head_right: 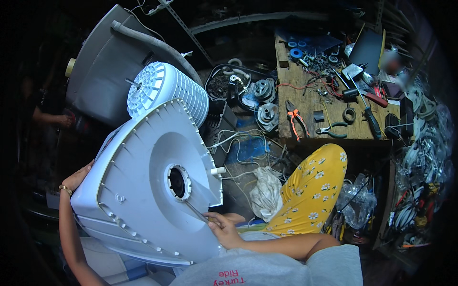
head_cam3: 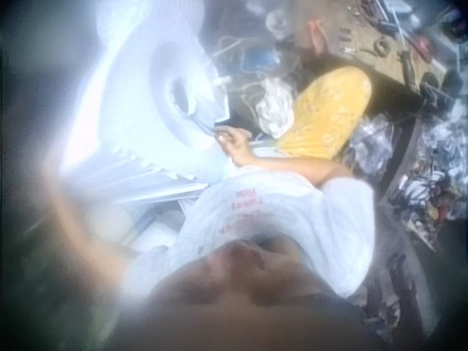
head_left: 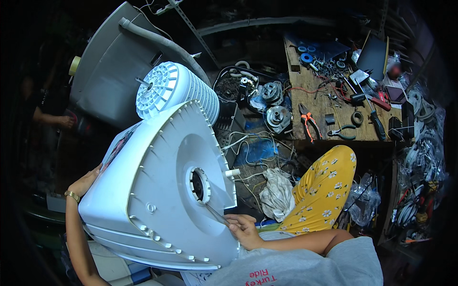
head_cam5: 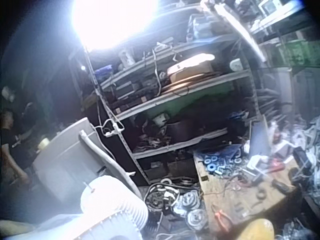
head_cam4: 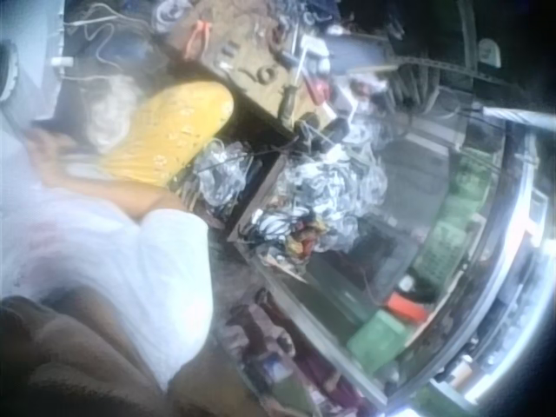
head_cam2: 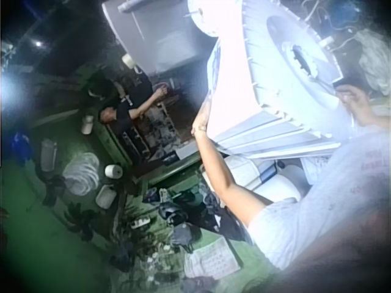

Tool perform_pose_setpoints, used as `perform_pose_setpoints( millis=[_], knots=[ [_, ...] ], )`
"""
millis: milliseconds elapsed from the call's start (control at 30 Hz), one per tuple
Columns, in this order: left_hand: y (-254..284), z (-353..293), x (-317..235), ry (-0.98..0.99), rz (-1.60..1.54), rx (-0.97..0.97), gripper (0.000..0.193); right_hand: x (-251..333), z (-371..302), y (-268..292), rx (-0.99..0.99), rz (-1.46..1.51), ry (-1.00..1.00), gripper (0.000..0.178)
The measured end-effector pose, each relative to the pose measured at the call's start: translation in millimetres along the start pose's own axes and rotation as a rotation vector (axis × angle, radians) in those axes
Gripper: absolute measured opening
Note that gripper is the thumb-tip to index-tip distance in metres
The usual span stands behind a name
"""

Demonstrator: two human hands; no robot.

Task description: The person assembles a white plastic appliance, likely a washing machine, by using a screwdriver to fasten components. They work on a perforated cylindrical drum and a large white housing, tightening screws and aligning parts while sitting on the floor in a cluttered workshop.

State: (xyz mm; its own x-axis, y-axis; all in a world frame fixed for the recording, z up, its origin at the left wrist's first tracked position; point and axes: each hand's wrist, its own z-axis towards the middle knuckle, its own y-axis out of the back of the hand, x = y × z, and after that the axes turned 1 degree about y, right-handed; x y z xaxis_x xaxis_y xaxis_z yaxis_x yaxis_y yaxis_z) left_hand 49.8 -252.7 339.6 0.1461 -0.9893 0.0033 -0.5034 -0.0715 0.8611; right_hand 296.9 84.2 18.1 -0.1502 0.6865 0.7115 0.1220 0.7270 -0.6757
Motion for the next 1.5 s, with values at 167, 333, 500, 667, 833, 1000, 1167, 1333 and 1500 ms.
perform_pose_setpoints(
  millis=[167,333,500,667,833,1000,1167,1333,1500],
  knots=[
    [-5,-3,-3,0.040,0.042,0.011,0.071,-14,2,9,0.102,-0.283,0.132,0.030],
    [-8,6,13,-0.020,-0.051,0.017,0.068,34,12,8,0.163,-0.355,0.041,0.028],
    [-12,9,14,-0.032,-0.093,0.021,0.066,75,48,23,0.332,-0.431,-0.123,0.029],
    [-20,16,30,-0.031,-0.094,0.029,0.063,54,31,3,0.186,-0.373,-0.075,0.027],
    [-6,-2,19,0.024,-0.102,0.039,0.062,23,31,-1,0.101,-0.446,0.157,0.023],
    [-31,14,21,-0.100,-0.088,-0.121,0.059,56,74,4,0.018,-0.695,0.275,0.023],
    [-9,38,-53,-0.196,0.056,-0.379,0.053,87,134,48,0.165,-0.898,0.293,0.021],
    [5,87,11,-0.203,-0.077,-0.373,0.051,79,160,45,0.199,-0.963,0.219,0.033],
    [10,76,-27,-0.204,-0.135,-0.309,0.051,88,160,46,0.209,-0.986,0.207,0.034]
  ],
)
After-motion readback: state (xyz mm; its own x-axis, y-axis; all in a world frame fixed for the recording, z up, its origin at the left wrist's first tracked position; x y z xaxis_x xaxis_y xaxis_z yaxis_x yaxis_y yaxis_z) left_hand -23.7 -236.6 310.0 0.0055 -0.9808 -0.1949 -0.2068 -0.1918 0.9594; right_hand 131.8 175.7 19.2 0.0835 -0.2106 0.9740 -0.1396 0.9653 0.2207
